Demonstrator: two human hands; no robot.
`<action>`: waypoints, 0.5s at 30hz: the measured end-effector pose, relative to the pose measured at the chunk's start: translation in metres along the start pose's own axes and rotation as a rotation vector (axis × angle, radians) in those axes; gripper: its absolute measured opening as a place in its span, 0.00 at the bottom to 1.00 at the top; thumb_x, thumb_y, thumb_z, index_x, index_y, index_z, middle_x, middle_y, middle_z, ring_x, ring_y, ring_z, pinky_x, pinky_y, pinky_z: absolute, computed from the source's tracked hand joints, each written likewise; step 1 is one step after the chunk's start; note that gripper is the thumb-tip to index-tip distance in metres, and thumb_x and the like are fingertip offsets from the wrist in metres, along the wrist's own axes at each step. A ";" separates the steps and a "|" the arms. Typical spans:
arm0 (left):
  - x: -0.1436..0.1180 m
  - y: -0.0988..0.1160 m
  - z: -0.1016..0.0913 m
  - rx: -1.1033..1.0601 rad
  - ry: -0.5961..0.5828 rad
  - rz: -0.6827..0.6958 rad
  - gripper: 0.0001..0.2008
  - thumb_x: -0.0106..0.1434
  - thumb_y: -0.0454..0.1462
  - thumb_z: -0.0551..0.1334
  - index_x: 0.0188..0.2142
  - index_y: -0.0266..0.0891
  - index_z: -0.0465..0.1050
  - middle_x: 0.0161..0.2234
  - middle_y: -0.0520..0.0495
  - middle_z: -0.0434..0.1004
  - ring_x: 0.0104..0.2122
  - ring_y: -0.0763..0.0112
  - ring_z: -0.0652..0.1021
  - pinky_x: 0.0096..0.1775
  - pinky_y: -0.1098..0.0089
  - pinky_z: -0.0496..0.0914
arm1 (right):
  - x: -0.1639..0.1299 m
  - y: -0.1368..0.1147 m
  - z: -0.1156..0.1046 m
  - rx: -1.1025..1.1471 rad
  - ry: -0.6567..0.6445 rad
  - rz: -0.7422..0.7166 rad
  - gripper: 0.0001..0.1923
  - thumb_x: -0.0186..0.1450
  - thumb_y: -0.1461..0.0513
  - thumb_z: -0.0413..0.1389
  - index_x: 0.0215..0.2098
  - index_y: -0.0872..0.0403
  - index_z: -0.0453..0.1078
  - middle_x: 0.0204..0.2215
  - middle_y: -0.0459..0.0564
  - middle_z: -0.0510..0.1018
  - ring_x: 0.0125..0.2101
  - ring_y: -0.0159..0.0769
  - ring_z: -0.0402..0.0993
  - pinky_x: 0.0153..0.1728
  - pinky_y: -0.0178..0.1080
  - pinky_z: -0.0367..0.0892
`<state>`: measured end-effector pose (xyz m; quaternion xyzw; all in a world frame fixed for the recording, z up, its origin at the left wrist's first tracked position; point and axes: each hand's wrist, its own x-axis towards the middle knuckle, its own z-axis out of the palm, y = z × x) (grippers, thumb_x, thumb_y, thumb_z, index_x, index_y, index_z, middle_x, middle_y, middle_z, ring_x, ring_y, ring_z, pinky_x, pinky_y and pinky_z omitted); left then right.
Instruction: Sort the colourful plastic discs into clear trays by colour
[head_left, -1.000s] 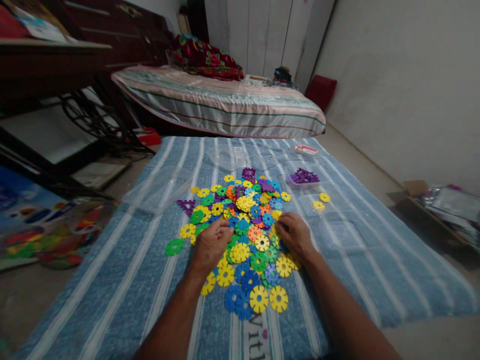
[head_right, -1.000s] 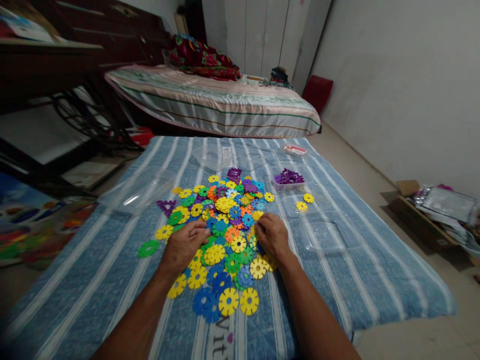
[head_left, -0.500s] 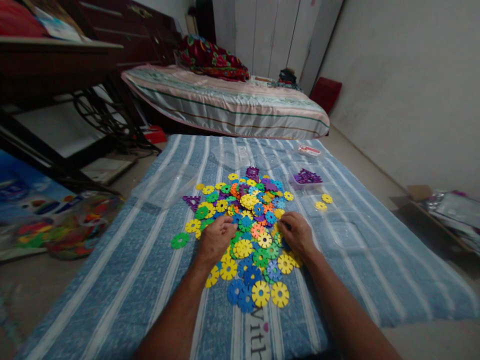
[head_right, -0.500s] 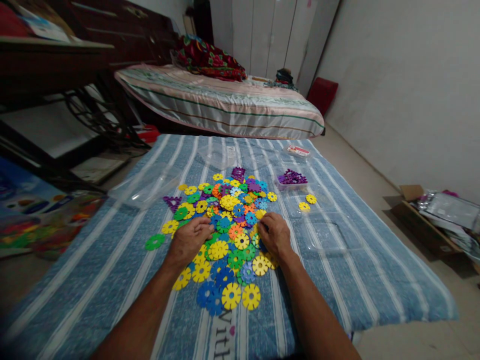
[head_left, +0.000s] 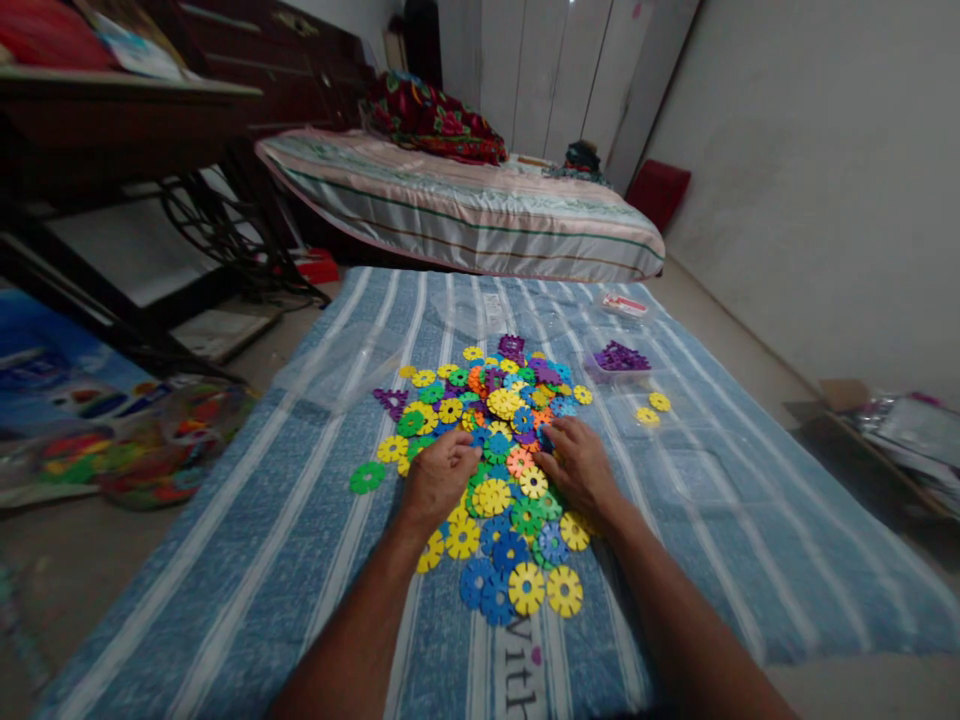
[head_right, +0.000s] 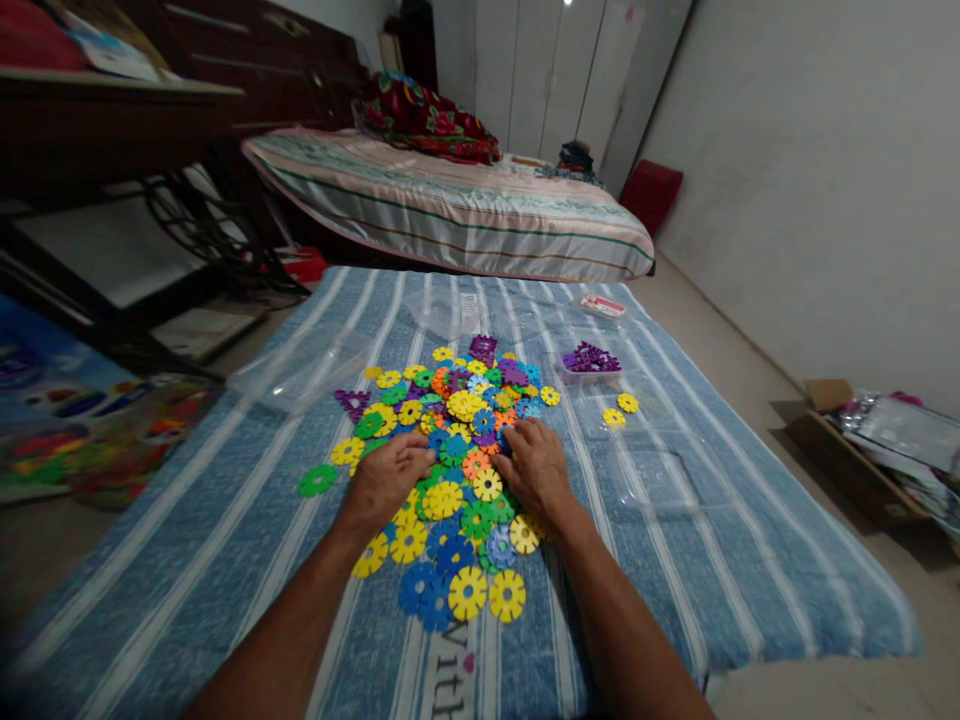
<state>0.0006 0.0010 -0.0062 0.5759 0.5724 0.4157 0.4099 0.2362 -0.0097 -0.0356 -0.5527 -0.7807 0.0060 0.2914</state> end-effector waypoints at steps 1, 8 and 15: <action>0.000 -0.001 0.000 0.002 -0.002 0.000 0.14 0.50 0.46 0.62 0.33 0.40 0.72 0.24 0.51 0.78 0.27 0.65 0.80 0.29 0.69 0.73 | 0.000 0.000 0.000 -0.003 -0.001 0.012 0.15 0.65 0.55 0.56 0.48 0.52 0.72 0.47 0.57 0.74 0.50 0.46 0.66 0.50 0.49 0.63; 0.001 -0.004 0.001 0.001 0.003 0.002 0.14 0.50 0.46 0.63 0.33 0.40 0.72 0.25 0.50 0.78 0.28 0.64 0.80 0.30 0.69 0.73 | -0.002 0.003 -0.001 -0.031 0.033 0.062 0.08 0.65 0.57 0.56 0.37 0.52 0.73 0.41 0.55 0.76 0.44 0.44 0.69 0.46 0.44 0.65; 0.000 0.001 0.001 0.005 -0.007 0.009 0.13 0.50 0.45 0.62 0.32 0.41 0.71 0.25 0.50 0.78 0.27 0.65 0.80 0.31 0.69 0.73 | -0.002 0.005 0.002 0.014 0.070 0.079 0.08 0.65 0.56 0.56 0.38 0.51 0.74 0.41 0.54 0.77 0.44 0.43 0.70 0.45 0.44 0.65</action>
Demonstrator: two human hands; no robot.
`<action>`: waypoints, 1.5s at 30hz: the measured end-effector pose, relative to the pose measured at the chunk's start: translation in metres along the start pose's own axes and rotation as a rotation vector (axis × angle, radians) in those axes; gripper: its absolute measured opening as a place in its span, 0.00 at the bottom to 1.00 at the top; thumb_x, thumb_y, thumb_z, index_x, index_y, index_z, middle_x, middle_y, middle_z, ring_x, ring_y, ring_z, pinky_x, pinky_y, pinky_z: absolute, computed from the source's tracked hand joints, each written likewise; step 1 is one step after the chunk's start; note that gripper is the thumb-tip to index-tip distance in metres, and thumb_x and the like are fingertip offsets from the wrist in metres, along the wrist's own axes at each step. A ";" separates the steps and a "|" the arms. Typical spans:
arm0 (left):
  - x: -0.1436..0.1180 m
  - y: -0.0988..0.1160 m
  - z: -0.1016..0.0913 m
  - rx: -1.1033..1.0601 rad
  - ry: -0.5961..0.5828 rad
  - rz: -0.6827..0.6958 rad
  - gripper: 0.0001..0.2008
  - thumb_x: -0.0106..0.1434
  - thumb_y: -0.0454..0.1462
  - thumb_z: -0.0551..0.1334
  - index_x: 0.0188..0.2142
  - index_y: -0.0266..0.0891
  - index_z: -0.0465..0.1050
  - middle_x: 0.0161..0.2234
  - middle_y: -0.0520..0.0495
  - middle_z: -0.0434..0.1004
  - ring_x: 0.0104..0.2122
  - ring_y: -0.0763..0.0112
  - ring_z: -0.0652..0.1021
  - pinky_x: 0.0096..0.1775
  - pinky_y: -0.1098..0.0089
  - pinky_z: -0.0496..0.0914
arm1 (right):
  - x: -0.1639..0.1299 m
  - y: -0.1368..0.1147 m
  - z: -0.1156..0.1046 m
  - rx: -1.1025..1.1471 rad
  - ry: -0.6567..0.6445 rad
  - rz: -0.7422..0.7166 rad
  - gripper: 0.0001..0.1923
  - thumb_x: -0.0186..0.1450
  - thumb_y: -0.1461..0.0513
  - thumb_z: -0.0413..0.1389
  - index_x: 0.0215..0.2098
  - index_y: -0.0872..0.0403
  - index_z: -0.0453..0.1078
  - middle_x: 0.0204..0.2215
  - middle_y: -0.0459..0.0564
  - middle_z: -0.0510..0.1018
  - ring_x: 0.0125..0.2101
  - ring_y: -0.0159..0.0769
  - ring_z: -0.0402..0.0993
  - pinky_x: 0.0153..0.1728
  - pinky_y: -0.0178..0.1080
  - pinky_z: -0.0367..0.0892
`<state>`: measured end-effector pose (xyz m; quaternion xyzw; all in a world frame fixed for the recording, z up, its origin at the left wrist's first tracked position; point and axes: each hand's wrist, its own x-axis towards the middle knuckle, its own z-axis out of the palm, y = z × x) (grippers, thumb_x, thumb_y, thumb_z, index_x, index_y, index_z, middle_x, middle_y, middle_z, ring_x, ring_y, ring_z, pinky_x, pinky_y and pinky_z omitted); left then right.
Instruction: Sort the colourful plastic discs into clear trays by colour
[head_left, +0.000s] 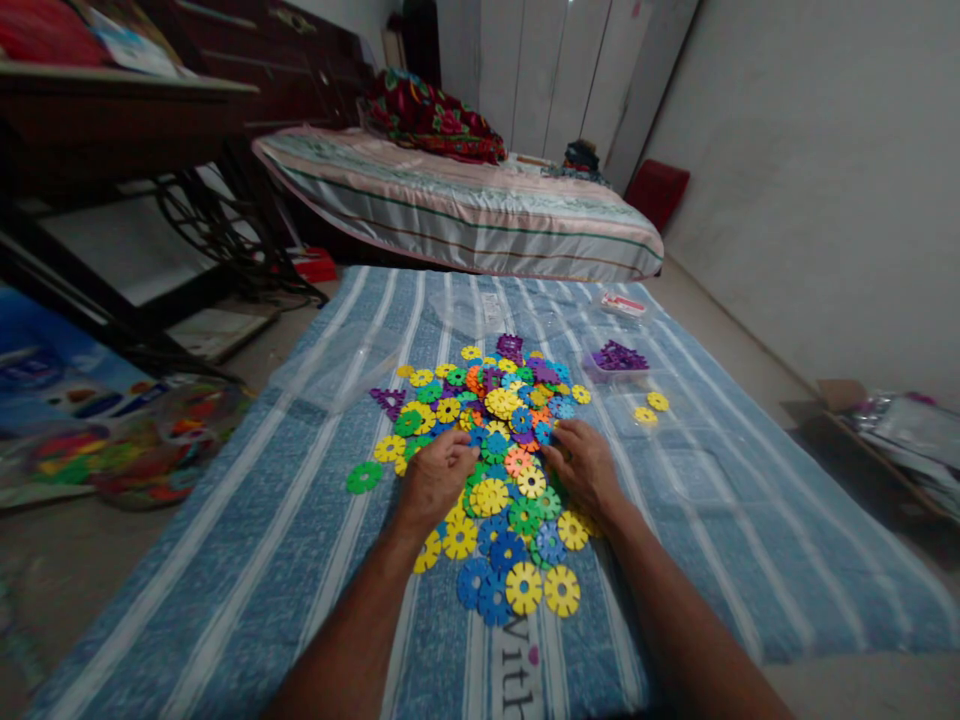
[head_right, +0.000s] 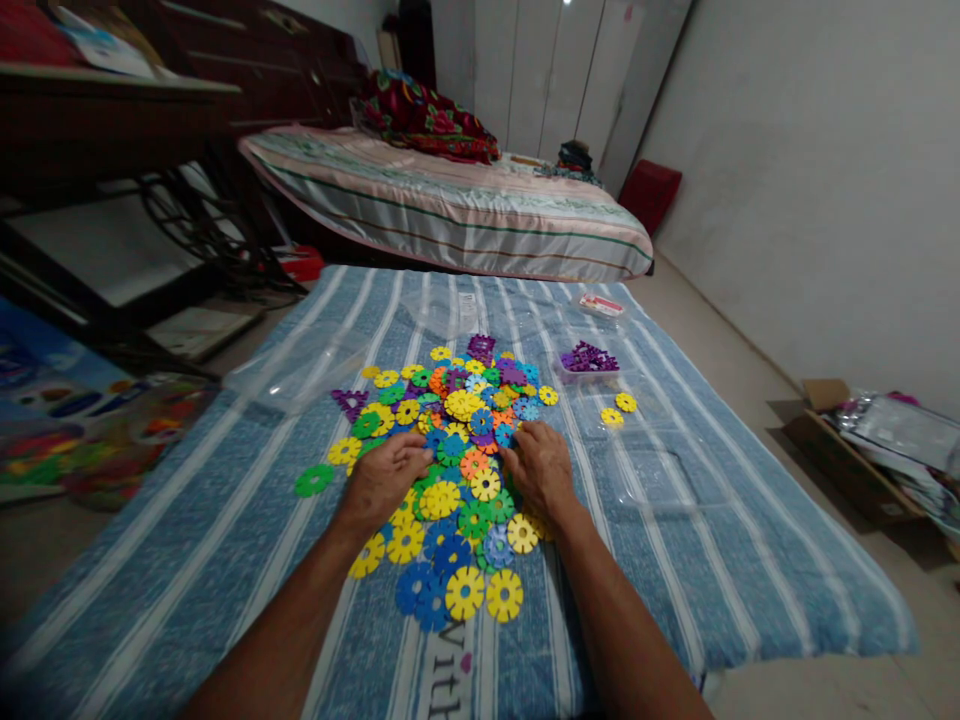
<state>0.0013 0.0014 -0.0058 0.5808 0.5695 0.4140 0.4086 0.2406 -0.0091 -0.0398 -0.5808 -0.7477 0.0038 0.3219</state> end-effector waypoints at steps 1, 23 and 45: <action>0.000 0.000 0.000 0.008 0.000 0.004 0.13 0.50 0.45 0.62 0.32 0.41 0.71 0.25 0.50 0.78 0.27 0.65 0.80 0.31 0.69 0.73 | 0.001 0.000 0.000 0.002 0.003 0.007 0.09 0.65 0.56 0.56 0.38 0.51 0.74 0.41 0.54 0.77 0.43 0.42 0.70 0.45 0.43 0.65; 0.002 0.000 0.000 0.012 0.001 -0.007 0.14 0.49 0.46 0.61 0.32 0.41 0.70 0.24 0.52 0.77 0.26 0.66 0.79 0.31 0.68 0.73 | 0.004 -0.005 -0.001 -0.023 0.004 0.041 0.09 0.65 0.57 0.56 0.39 0.54 0.73 0.37 0.53 0.76 0.40 0.40 0.70 0.41 0.39 0.63; 0.004 -0.006 0.001 0.024 0.015 0.010 0.14 0.49 0.46 0.62 0.32 0.40 0.70 0.24 0.51 0.78 0.26 0.66 0.79 0.31 0.69 0.73 | 0.014 -0.006 0.001 -0.183 -0.032 0.152 0.12 0.62 0.68 0.52 0.42 0.53 0.74 0.34 0.51 0.77 0.36 0.39 0.69 0.37 0.37 0.60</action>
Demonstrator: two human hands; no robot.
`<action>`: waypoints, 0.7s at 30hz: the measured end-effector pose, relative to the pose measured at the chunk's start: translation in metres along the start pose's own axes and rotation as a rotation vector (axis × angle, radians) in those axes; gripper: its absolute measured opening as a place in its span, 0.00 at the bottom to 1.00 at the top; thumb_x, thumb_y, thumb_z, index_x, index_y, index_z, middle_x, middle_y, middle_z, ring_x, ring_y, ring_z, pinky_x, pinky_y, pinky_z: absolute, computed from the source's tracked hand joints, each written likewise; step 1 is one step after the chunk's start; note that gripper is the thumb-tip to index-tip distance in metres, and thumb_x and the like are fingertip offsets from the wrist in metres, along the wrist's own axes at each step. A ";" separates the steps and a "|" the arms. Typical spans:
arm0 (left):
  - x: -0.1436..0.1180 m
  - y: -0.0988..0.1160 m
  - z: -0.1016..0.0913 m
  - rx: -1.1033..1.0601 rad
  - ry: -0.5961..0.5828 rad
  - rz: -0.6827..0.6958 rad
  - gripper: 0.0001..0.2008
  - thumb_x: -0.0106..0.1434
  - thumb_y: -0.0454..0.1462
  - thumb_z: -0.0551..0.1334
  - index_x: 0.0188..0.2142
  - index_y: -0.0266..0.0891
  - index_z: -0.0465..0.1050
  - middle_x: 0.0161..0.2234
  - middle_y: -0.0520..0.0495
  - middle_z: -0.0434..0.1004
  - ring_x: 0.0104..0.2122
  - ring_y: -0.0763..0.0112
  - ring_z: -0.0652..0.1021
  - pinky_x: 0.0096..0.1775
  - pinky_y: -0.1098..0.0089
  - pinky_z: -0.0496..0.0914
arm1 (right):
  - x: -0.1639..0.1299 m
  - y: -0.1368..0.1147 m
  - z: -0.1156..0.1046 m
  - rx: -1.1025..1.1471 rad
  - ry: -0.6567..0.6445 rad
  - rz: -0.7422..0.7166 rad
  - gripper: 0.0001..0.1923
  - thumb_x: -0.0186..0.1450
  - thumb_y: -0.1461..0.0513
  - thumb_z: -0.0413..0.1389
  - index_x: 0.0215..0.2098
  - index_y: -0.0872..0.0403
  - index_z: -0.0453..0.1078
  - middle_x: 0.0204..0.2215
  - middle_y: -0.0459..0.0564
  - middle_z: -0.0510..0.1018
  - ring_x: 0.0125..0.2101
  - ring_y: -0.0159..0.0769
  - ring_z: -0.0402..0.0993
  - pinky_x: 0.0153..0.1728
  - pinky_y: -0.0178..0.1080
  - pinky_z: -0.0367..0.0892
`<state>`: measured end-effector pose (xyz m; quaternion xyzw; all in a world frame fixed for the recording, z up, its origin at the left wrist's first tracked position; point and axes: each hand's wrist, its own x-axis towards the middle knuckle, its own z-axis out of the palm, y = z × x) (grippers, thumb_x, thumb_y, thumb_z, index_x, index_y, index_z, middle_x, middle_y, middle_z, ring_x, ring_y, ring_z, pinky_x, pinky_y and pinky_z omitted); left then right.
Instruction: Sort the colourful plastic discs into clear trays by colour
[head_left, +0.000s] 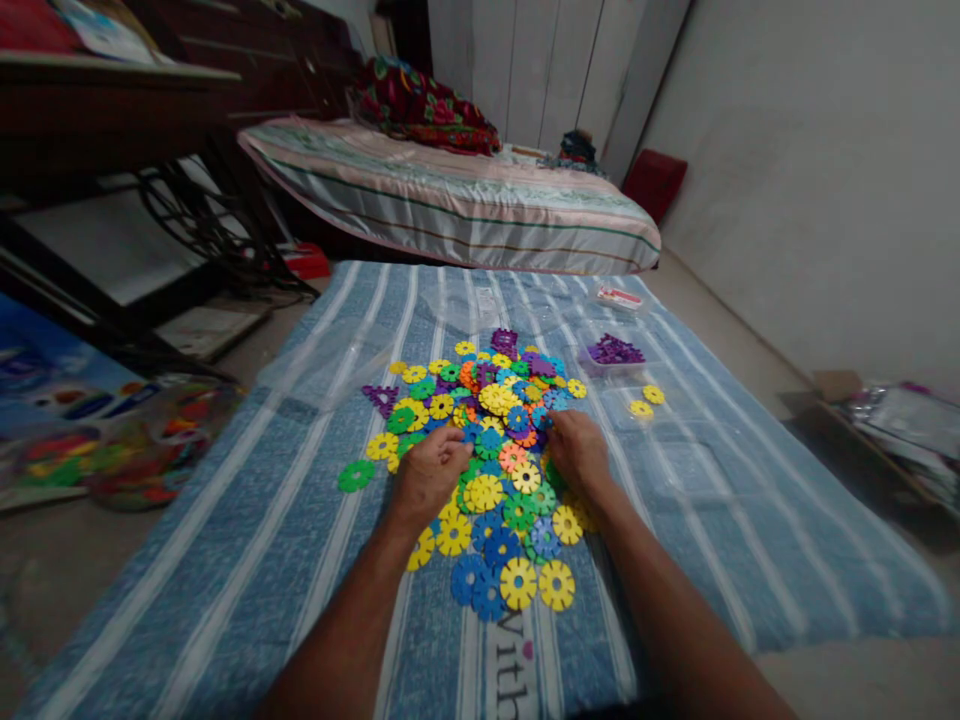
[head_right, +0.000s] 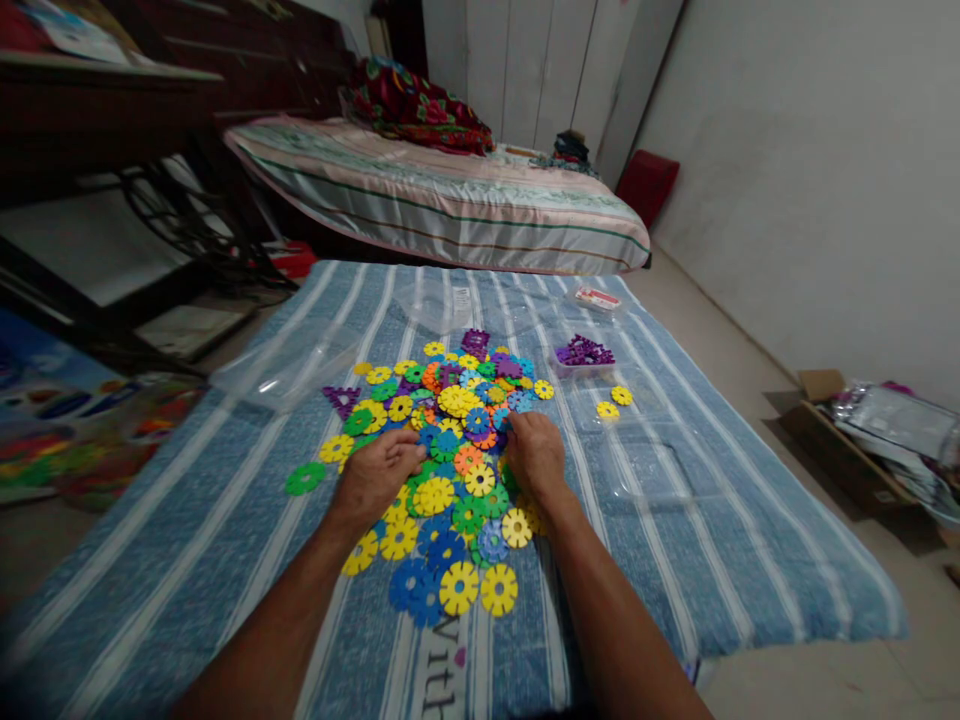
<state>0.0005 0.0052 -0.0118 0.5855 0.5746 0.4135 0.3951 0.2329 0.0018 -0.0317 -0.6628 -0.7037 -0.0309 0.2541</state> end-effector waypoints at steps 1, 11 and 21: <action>0.000 0.000 0.000 0.001 -0.001 0.002 0.14 0.50 0.46 0.62 0.32 0.40 0.70 0.24 0.51 0.78 0.26 0.66 0.79 0.31 0.69 0.73 | 0.000 0.001 0.000 0.004 0.010 -0.004 0.11 0.62 0.68 0.52 0.40 0.53 0.74 0.33 0.51 0.77 0.36 0.39 0.68 0.36 0.37 0.60; 0.001 -0.001 0.000 0.008 -0.006 0.013 0.14 0.50 0.46 0.61 0.33 0.40 0.71 0.24 0.52 0.78 0.26 0.66 0.79 0.30 0.69 0.73 | -0.010 0.002 0.002 0.140 0.071 -0.144 0.07 0.64 0.59 0.55 0.32 0.53 0.74 0.38 0.54 0.77 0.41 0.40 0.70 0.44 0.39 0.63; -0.001 0.003 0.000 0.006 -0.016 0.005 0.14 0.50 0.47 0.61 0.32 0.41 0.70 0.23 0.52 0.77 0.26 0.66 0.79 0.30 0.69 0.72 | -0.009 -0.007 -0.003 0.051 -0.021 -0.089 0.08 0.64 0.61 0.54 0.35 0.54 0.75 0.40 0.55 0.77 0.42 0.41 0.70 0.45 0.41 0.64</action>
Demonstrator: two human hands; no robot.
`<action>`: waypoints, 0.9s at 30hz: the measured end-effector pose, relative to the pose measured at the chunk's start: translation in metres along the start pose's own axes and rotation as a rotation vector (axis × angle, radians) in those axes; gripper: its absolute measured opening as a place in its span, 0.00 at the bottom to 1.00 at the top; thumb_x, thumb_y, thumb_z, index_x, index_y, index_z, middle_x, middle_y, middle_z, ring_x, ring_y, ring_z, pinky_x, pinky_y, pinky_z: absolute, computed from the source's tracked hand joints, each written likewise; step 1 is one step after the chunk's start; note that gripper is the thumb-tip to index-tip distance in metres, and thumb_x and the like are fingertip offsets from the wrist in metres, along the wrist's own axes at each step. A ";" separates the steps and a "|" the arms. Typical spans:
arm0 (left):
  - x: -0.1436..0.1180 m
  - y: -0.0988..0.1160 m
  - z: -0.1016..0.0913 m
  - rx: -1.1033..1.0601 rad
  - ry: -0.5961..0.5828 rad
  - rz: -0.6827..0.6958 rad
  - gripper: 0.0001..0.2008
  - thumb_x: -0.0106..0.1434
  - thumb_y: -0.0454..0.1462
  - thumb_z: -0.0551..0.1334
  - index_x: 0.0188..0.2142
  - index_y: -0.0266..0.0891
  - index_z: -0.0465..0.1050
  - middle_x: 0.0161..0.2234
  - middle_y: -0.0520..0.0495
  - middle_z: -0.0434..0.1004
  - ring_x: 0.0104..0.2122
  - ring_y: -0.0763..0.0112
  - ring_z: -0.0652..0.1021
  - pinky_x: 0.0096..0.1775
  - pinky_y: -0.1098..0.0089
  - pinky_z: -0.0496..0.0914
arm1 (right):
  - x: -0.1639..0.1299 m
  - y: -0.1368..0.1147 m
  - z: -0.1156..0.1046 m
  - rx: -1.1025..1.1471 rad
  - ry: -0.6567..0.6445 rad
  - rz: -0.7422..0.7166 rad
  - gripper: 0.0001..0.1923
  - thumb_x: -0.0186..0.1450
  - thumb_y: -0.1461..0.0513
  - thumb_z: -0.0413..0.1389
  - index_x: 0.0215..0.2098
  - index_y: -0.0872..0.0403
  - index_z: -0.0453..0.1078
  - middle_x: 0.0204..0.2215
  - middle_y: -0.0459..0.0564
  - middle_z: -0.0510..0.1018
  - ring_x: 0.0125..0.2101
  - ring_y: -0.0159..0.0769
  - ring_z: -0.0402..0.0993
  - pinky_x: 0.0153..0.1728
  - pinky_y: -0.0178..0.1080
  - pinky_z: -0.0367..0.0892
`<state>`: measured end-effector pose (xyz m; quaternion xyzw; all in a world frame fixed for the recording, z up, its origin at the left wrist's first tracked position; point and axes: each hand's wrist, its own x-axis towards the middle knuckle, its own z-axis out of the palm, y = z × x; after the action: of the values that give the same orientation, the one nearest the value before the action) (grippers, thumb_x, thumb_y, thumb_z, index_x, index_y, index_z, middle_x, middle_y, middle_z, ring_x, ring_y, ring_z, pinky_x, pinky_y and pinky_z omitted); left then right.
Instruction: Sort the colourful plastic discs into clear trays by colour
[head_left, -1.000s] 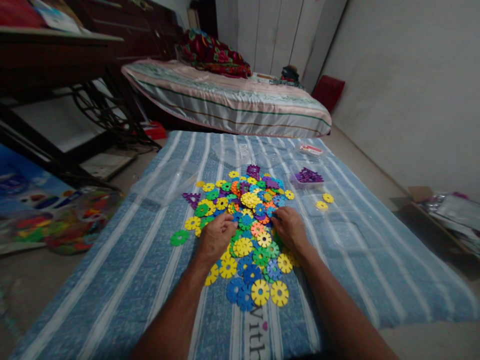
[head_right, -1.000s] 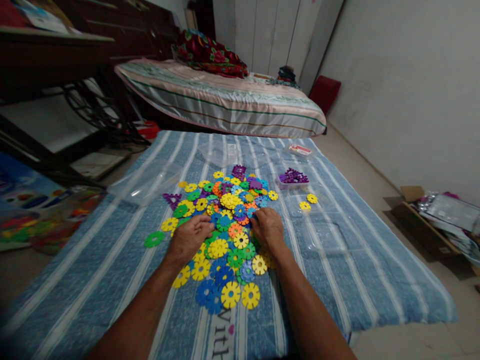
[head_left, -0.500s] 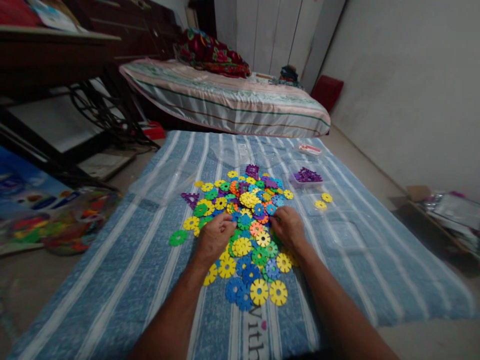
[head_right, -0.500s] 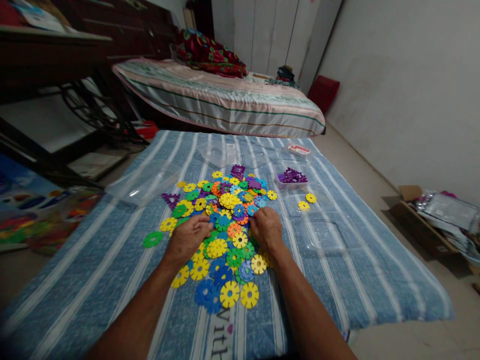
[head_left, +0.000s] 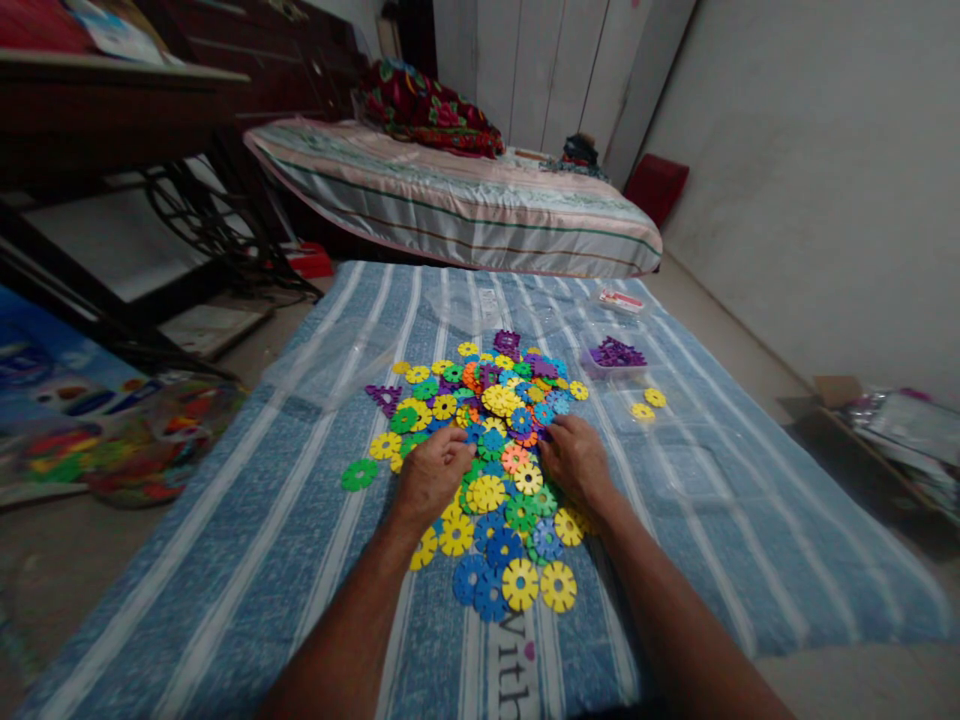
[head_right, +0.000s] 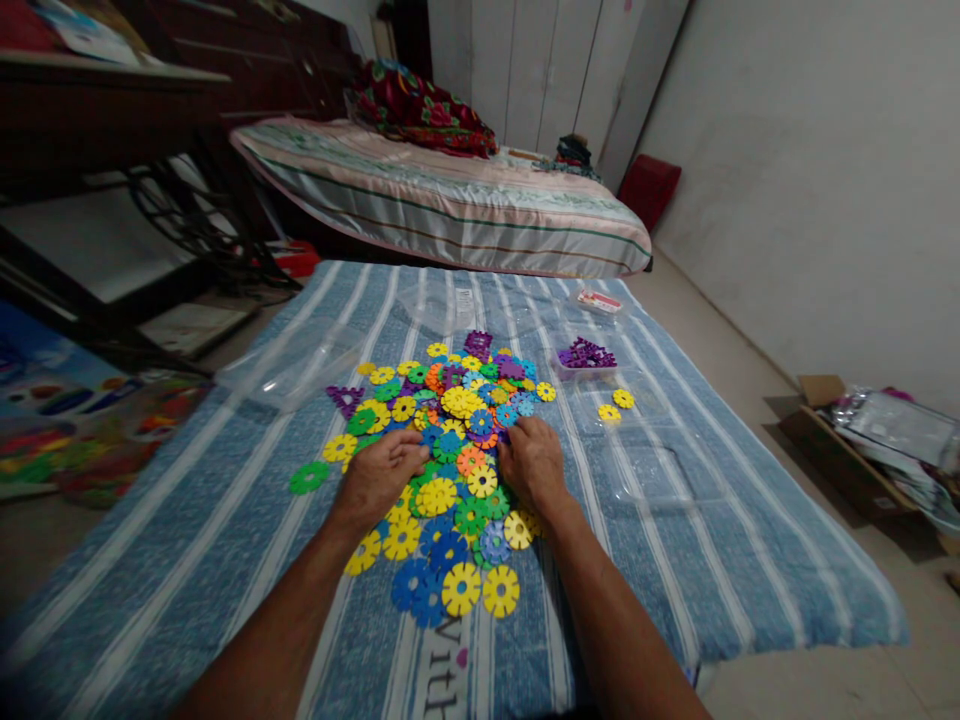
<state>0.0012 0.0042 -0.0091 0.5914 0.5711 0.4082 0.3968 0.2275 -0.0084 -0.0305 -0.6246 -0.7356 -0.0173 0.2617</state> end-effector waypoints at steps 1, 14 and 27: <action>0.000 0.000 0.000 0.000 0.000 -0.002 0.14 0.50 0.47 0.61 0.32 0.41 0.70 0.23 0.52 0.77 0.26 0.66 0.79 0.30 0.69 0.72 | 0.000 -0.001 0.000 -0.009 0.003 -0.002 0.09 0.65 0.61 0.53 0.35 0.54 0.75 0.40 0.55 0.77 0.42 0.41 0.69 0.45 0.41 0.64; 0.001 -0.004 -0.001 0.028 -0.002 0.007 0.15 0.51 0.47 0.61 0.34 0.40 0.71 0.26 0.49 0.79 0.28 0.64 0.80 0.31 0.68 0.73 | -0.001 0.007 0.001 0.091 0.115 -0.051 0.16 0.67 0.64 0.47 0.29 0.55 0.74 0.34 0.55 0.78 0.37 0.37 0.71 0.42 0.38 0.66; 0.001 -0.003 -0.002 -0.022 0.003 -0.004 0.15 0.50 0.48 0.63 0.33 0.41 0.71 0.24 0.50 0.78 0.27 0.64 0.80 0.30 0.69 0.74 | -0.002 0.009 0.002 0.137 0.123 -0.016 0.13 0.66 0.63 0.50 0.29 0.53 0.75 0.34 0.54 0.78 0.37 0.37 0.72 0.42 0.38 0.67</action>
<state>-0.0014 0.0056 -0.0113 0.5853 0.5683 0.4145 0.4032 0.2356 -0.0074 -0.0352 -0.5971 -0.7226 -0.0075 0.3482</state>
